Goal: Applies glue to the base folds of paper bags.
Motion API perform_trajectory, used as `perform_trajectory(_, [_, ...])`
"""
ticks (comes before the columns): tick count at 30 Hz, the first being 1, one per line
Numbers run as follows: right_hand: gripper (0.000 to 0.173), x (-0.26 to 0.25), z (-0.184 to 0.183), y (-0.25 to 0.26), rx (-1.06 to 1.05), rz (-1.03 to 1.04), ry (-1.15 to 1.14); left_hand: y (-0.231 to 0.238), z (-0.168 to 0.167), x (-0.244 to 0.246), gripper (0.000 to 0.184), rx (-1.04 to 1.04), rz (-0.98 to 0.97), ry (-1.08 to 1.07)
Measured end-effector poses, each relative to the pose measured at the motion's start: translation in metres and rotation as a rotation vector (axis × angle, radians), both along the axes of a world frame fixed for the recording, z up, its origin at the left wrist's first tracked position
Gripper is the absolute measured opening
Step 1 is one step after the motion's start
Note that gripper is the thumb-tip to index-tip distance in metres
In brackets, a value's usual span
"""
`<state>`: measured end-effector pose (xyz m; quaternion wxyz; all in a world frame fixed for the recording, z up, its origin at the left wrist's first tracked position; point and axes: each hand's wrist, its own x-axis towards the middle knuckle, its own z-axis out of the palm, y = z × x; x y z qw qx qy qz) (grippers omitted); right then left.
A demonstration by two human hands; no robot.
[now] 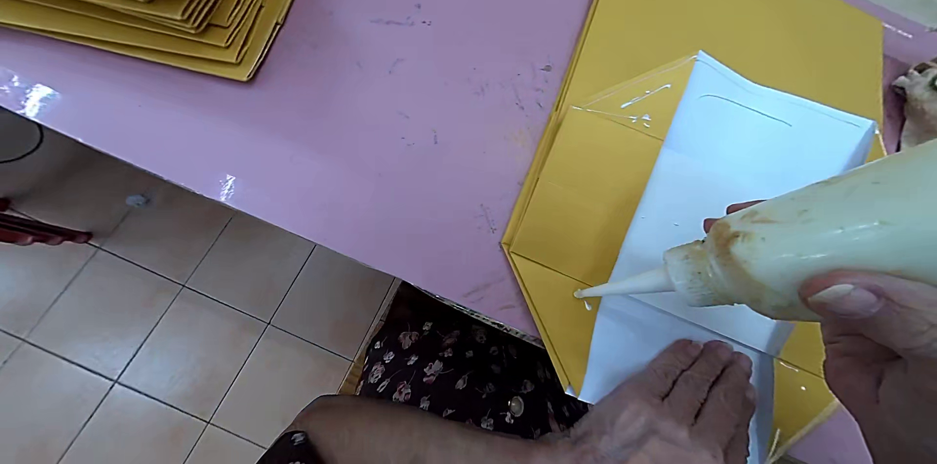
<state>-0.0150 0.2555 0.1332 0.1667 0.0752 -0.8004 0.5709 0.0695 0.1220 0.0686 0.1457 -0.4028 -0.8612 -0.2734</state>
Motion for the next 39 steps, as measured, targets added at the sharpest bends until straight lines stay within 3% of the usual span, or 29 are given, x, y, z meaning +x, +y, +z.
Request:
perform_trajectory(14, [0.070, -0.035, 0.011, -0.056, 0.071, 0.155, 0.063, 0.002, 0.000, 0.002, 0.037, 0.009, 0.017, -0.027])
perform_trajectory(21, [0.075, -0.032, 0.009, -0.048, 0.056, 0.161, 0.040, 0.003, 0.002, 0.003, 0.037, 0.008, 0.034, -0.033])
perform_trajectory(31, [0.076, -0.008, 0.007, -0.017, 0.239, 0.116, 0.060, 0.005, 0.003, 0.003, 0.035, -0.002, 0.092, 0.023])
perform_trajectory(39, [0.079, 0.014, 0.013, -0.014, 0.145, 0.181, -0.060, 0.001, 0.003, 0.004, 0.030, 0.058, 0.095, 0.054])
